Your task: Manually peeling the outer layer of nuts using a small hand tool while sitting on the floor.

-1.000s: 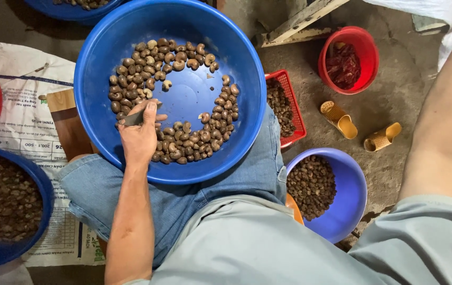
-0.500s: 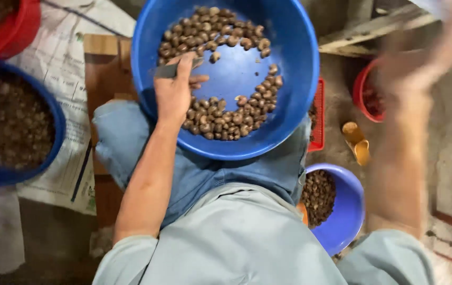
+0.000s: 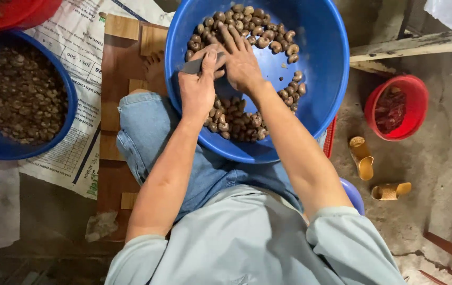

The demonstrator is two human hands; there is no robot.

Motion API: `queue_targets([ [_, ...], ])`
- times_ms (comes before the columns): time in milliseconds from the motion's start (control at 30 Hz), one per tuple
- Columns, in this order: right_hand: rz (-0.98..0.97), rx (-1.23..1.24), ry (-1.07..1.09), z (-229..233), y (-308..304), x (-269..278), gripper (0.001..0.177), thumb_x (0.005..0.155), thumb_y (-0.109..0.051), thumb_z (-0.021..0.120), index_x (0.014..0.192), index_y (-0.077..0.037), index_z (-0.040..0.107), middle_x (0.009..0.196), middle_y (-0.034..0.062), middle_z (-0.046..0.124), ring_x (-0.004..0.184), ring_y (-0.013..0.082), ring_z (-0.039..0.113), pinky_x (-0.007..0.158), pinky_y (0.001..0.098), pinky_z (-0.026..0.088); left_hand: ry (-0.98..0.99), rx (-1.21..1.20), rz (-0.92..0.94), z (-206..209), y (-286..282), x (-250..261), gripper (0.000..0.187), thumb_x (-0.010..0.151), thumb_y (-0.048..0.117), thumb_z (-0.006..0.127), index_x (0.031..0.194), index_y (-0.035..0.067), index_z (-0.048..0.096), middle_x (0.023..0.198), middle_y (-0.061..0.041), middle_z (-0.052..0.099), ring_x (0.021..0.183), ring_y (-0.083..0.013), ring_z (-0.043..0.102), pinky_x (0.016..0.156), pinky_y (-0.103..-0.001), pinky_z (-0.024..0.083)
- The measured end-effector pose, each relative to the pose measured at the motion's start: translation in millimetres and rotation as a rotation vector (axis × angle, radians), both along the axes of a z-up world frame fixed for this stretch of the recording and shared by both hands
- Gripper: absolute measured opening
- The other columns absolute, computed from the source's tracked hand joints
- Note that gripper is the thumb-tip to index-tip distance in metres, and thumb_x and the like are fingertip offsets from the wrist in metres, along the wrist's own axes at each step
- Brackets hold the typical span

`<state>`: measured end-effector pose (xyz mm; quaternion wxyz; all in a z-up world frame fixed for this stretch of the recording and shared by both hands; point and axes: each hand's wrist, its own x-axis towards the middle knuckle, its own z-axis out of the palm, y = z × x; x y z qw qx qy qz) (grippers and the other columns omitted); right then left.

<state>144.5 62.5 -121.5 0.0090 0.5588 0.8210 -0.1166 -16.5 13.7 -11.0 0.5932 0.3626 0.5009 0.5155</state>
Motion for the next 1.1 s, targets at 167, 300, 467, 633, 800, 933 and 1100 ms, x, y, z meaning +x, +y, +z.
queue_targets([
  [167, 0.051, 0.242, 0.031, 2.8, -25.4, 2.5, 0.045, 0.101, -0.015, 0.052, 0.144, -0.003, 0.051, 0.149, 0.0167, 0.049, 0.144, 0.0365, 0.036, 0.119, 0.0492, 0.034, 0.001, 0.104, 0.014, -10.2, -0.4, 0.6, 0.033, 0.103, 0.020, 0.063, 0.127, -0.003, 0.065, 0.120, -0.014, 0.074, 0.113, -0.0235, 0.075, 0.094, -0.035, 0.068],
  [300, 0.063, 0.411, 0.102, 30.8, -49.2, 15.3, 0.023, 0.094, -0.009, 0.059, 0.116, -0.003, 0.063, 0.107, 0.0098, 0.058, 0.098, 0.0264, 0.053, 0.095, 0.0383, 0.046, 0.067, 0.081, -0.058, 0.3, -1.0, 4.7, 0.039, 0.103, 0.027, 0.062, 0.129, -0.001, 0.065, 0.121, -0.015, 0.075, 0.113, -0.0248, 0.077, 0.091, -0.032, 0.067],
  [467, -0.655, -0.213, 1.017, 65.1, -65.8, 22.4, 0.028, 0.101, -0.015, 0.065, 0.127, -0.004, 0.061, 0.090, 0.0053, 0.070, 0.071, 0.0116, 0.064, 0.061, 0.0250, 0.054, 0.233, 0.169, -0.132, -7.7, -8.2, 7.6, 0.031, 0.103, 0.023, 0.063, 0.124, 0.001, 0.069, 0.110, -0.009, 0.078, 0.099, -0.0187, 0.077, 0.083, -0.030, 0.063],
  [633, -0.726, -0.329, 1.523, 58.9, -85.7, 35.1, 0.031, 0.106, -0.018, 0.064, 0.133, -0.002, 0.060, 0.090, 0.0183, 0.071, 0.068, 0.0238, 0.076, 0.058, 0.0342, 0.067, 0.252, 0.217, -0.311, -9.8, -14.8, 10.2, 0.033, 0.111, 0.034, 0.057, 0.130, 0.009, 0.069, 0.113, -0.021, 0.074, 0.111, -0.0354, 0.072, 0.087, -0.051, 0.067],
  [800, -0.657, -0.325, 1.610, 71.2, -106.9, 31.4, 0.035, 0.111, -0.017, 0.051, 0.143, -0.003, 0.055, 0.105, 0.0218, 0.071, 0.080, 0.0241, 0.077, 0.074, 0.0402, 0.070, 0.224, 0.237, -0.387, -8.4, -18.8, 19.4, 0.030, 0.110, 0.033, 0.060, 0.128, 0.011, 0.071, 0.111, -0.022, 0.075, 0.108, -0.0335, 0.073, 0.086, -0.050, 0.066],
  [933, -0.640, -0.306, 1.636, 79.5, -120.6, 30.5, 0.038, 0.113, -0.020, 0.047, 0.146, -0.001, 0.051, 0.116, 0.0233, 0.070, 0.093, 0.0255, 0.077, 0.082, 0.0414, 0.068, 0.191, 0.300, -0.413, 8.8, -27.6, 22.6, 0.027, 0.110, 0.027, 0.061, 0.126, 0.008, 0.072, 0.106, -0.022, 0.076, 0.107, -0.0321, 0.073, 0.087, -0.054, 0.062],
  [1100, -0.735, -0.239, 1.623, 63.0, -128.0, 35.8, 0.035, 0.112, -0.021, 0.051, 0.139, 0.000, 0.058, 0.104, 0.0218, 0.074, 0.085, 0.0263, 0.078, 0.076, 0.0377, 0.068, 0.156, 0.364, -0.449, 7.9, -30.1, 23.6, 0.024, 0.109, 0.025, 0.064, 0.125, 0.009, 0.075, 0.107, -0.022, 0.076, 0.112, -0.0326, 0.071, 0.091, -0.053, 0.060],
])
